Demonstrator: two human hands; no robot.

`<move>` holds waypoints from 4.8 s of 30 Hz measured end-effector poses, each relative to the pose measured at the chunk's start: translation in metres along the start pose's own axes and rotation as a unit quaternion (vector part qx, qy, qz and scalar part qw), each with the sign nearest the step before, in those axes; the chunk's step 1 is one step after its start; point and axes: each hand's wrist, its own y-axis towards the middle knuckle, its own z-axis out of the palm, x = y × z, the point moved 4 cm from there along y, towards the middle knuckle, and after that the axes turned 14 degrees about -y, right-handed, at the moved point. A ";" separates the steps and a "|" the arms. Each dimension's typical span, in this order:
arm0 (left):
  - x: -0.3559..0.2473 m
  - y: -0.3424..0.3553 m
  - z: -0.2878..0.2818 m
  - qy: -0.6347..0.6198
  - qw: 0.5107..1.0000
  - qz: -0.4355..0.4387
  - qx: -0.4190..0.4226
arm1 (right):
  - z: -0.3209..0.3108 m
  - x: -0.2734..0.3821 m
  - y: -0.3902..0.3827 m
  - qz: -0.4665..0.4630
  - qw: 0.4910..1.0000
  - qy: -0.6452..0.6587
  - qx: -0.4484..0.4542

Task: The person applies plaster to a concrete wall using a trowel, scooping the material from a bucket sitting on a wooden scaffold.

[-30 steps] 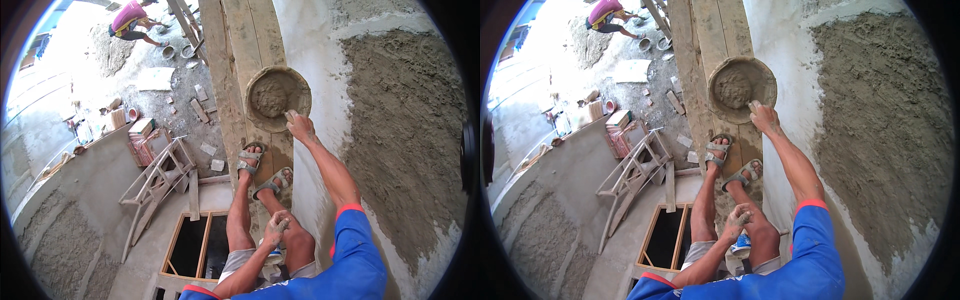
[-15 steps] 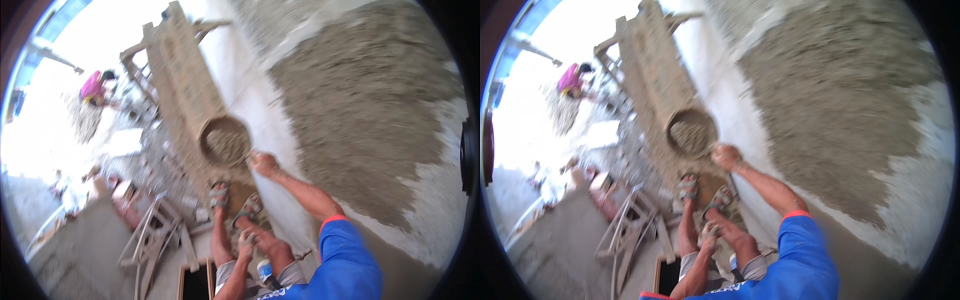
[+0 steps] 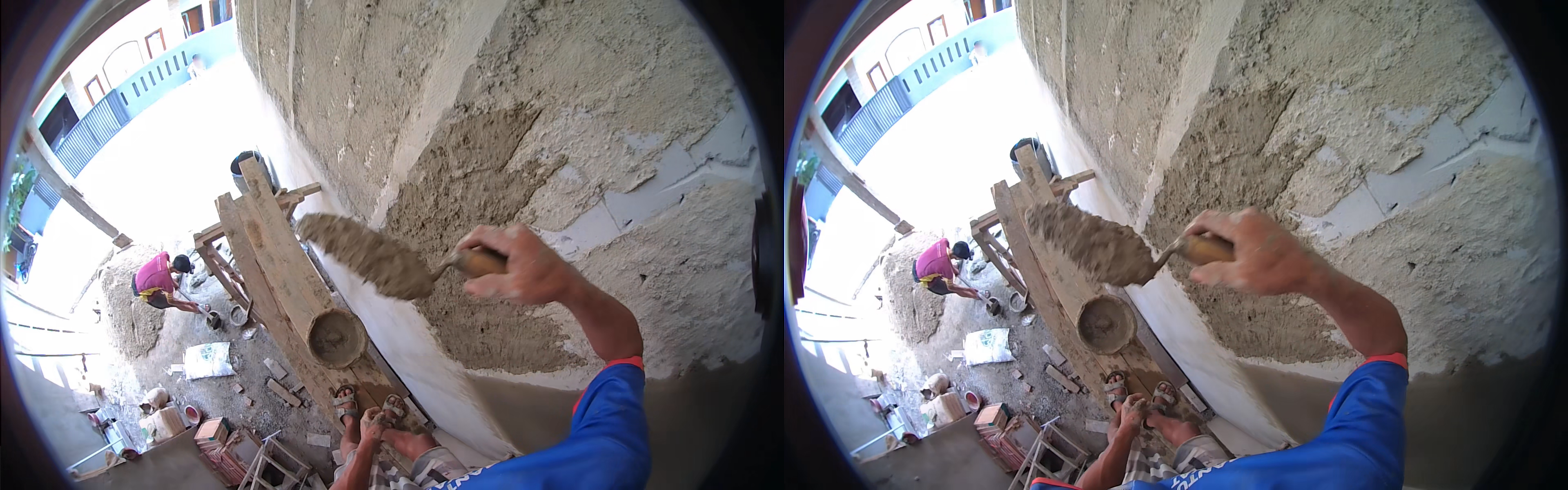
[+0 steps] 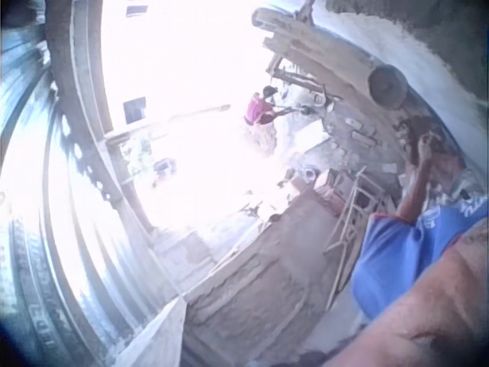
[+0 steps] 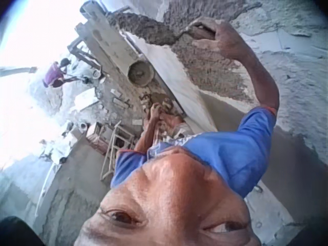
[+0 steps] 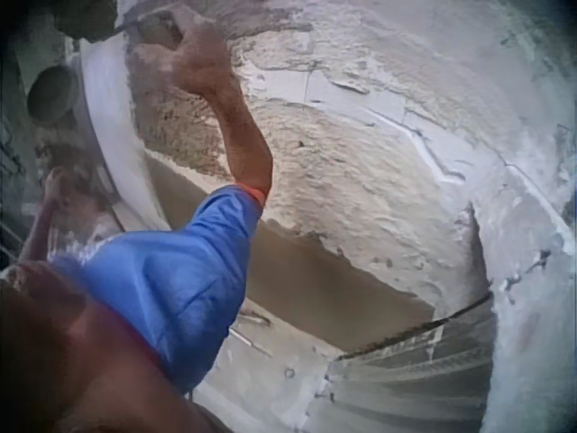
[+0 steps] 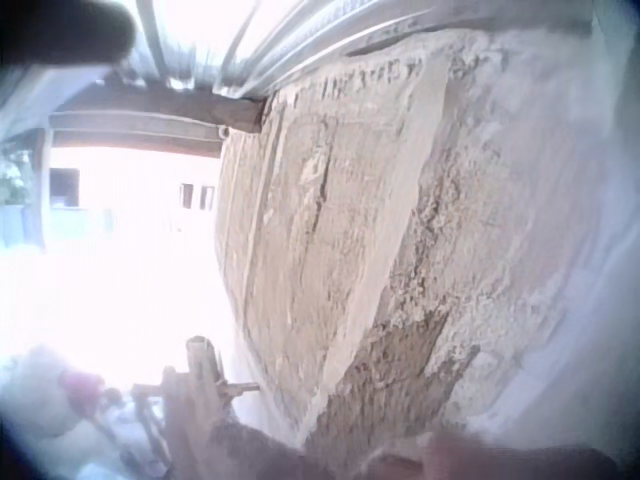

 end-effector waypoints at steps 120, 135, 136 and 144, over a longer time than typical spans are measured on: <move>-0.063 -0.007 -0.117 0.255 0.911 0.010 -0.325 | 0.058 -0.190 -0.064 0.331 0.918 -0.086 -0.199; -0.061 -0.009 -0.136 0.235 0.922 0.064 -0.302 | -0.005 0.003 -0.104 -0.126 0.985 0.121 0.003; -0.068 -0.011 -0.145 0.221 0.925 0.059 -0.304 | 0.003 -0.010 -0.099 -0.126 0.978 0.162 0.034; -0.063 -0.081 -0.190 0.227 0.905 0.110 -0.343 | -0.056 -0.099 -0.136 0.192 0.908 0.085 -0.364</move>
